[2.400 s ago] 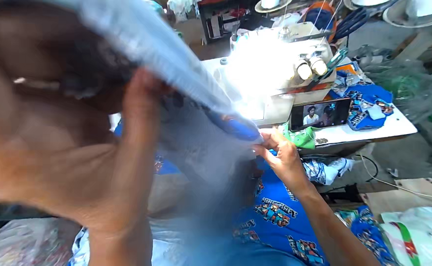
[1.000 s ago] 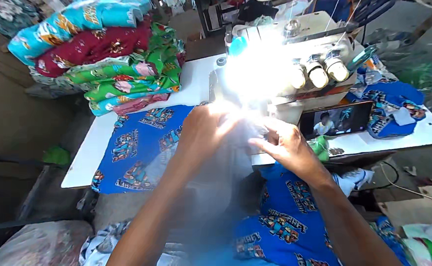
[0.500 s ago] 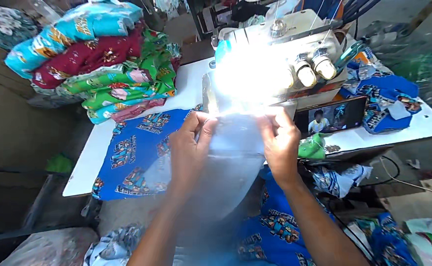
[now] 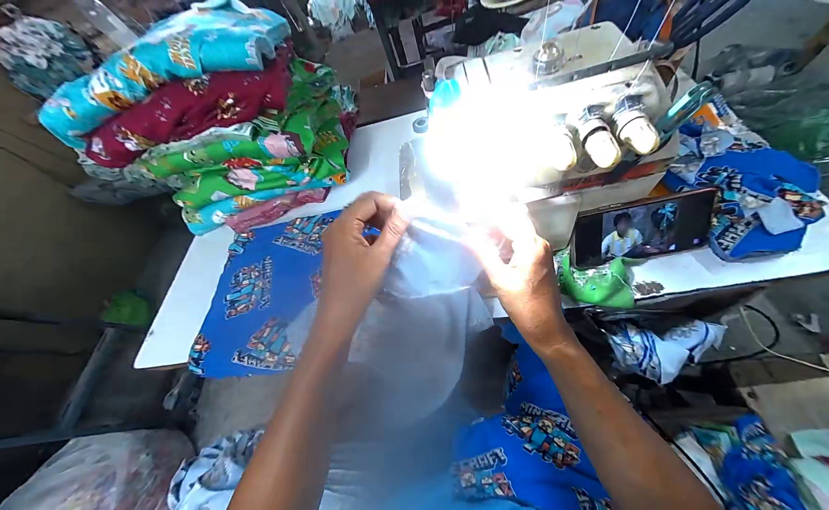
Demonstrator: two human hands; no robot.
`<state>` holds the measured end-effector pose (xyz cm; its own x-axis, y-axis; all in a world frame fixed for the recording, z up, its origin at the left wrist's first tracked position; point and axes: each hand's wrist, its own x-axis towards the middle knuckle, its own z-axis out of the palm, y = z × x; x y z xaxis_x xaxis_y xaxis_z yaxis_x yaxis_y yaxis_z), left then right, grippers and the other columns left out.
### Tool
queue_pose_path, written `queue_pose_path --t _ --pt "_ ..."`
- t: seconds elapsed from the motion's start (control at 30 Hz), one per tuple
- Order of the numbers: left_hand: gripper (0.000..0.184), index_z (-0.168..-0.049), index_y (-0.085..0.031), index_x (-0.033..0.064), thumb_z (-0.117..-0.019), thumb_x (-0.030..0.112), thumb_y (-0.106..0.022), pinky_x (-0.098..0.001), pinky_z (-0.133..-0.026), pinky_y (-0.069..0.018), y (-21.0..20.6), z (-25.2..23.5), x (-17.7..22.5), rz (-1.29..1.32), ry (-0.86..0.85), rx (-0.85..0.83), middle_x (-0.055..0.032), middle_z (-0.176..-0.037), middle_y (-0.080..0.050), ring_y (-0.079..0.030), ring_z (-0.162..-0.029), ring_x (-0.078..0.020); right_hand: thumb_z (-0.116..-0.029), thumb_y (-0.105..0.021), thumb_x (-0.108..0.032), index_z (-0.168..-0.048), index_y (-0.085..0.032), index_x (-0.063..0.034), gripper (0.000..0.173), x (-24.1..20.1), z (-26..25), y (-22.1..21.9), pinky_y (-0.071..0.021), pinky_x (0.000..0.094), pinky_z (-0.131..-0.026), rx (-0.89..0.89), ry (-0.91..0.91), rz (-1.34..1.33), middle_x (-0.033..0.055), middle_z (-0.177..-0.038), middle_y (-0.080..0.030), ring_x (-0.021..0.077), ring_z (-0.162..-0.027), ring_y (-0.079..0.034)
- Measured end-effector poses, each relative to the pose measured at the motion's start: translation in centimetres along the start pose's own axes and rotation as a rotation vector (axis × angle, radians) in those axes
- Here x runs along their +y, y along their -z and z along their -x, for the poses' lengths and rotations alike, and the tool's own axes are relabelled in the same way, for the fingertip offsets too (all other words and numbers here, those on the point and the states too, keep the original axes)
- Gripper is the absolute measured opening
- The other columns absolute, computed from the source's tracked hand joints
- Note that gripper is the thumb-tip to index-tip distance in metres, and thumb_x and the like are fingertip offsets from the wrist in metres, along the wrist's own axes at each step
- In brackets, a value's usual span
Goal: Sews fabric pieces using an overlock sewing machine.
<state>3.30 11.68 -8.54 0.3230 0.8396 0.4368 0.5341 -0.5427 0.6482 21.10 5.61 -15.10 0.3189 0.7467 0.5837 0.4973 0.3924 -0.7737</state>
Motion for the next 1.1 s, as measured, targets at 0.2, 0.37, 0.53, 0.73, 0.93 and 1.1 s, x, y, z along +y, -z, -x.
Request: queue_pose_path --t 0.2,0.37,0.53,0.73,0.93,1.1 --pt "0.014 -0.106 -0.062 0.0061 -0.1052 0.019 -0.056 -0.0117 -0.073 -0.0505 -0.3 0.4 0.6 0.103 -0.095 0.095 0.0072 -0.089 -0.062 -0.06 -0.08 0.0062 -0.0968 -0.07 -0.019 -0.105 -0.073 -0.0059 0.016 -0.3 0.8 0.6 -0.0499 0.0342 -0.084 -0.068 -0.038 -0.011 0.0059 -0.098 -0.069 0.0173 -0.093 -0.063" --pt "0.013 -0.107 -0.059 0.0063 -0.1068 0.018 -0.054 -0.0075 -0.067 -0.0442 0.0 1.2 1.8 0.06 -0.125 0.165 0.0056 -0.09 -0.055 -0.053 -0.074 0.0075 -0.0992 -0.065 -0.014 -0.112 -0.067 -0.0077 0.014 -1.3 1.7 1.3 -0.055 0.0188 -0.074 -0.074 -0.173 -0.196 -0.0001 -0.094 -0.07 0.0023 -0.082 -0.066" --pt "0.015 -0.108 -0.06 0.0056 -0.1069 0.02 -0.055 -0.0068 -0.06 -0.0404 -0.5 1.9 2.4 0.003 -0.182 0.196 0.0038 -0.086 -0.054 -0.049 -0.066 0.0068 -0.0921 -0.072 -0.004 -0.115 -0.071 -0.0049 0.023 -1.4 2.0 1.2 -0.0597 0.0208 -0.078 -0.035 -0.226 -0.343 0.0032 -0.101 -0.073 0.0054 -0.086 -0.071" --pt "0.019 -0.104 -0.063 0.0095 -0.1063 0.027 -0.056 -0.0121 -0.074 -0.0448 -0.3 2.5 1.6 -0.025 -0.233 0.251 0.0029 -0.101 -0.057 -0.056 -0.091 0.0013 -0.0895 -0.076 -0.006 -0.108 -0.072 -0.005 0.019 -1.0 2.0 1.4 -0.0579 0.0199 -0.074 -0.031 -0.209 -0.32 0.0023 -0.095 -0.07 0.0049 -0.081 -0.067" --pt "0.017 -0.108 -0.068 0.0087 -0.1029 0.024 -0.063 -0.011 -0.074 -0.0499 -0.3 2.9 1.5 0.012 -0.237 0.28 0.0032 -0.102 -0.059 -0.059 -0.089 0.0022 -0.0949 -0.072 -0.012 -0.1 -0.071 -0.0059 0.008 -1.7 2.5 0.8 -0.0587 0.0191 -0.071 0.027 -0.231 -0.36 0.0007 -0.09 -0.07 0.0038 -0.078 -0.068" --pt "0.02 -0.115 -0.073 0.0077 -0.1007 0.02 -0.067 -0.0086 -0.072 -0.0458 -0.1 3.2 1.3 -0.054 -0.255 0.343 0.0019 -0.096 -0.058 -0.057 -0.085 0.0033 -0.0921 -0.073 -0.006 -0.106 -0.073 -0.0034 0.014 -1.7 2.0 1.3 -0.0589 0.0191 -0.079 0.016 -0.206 -0.306 0.003 -0.098 -0.071 0.0038 -0.086 -0.069"
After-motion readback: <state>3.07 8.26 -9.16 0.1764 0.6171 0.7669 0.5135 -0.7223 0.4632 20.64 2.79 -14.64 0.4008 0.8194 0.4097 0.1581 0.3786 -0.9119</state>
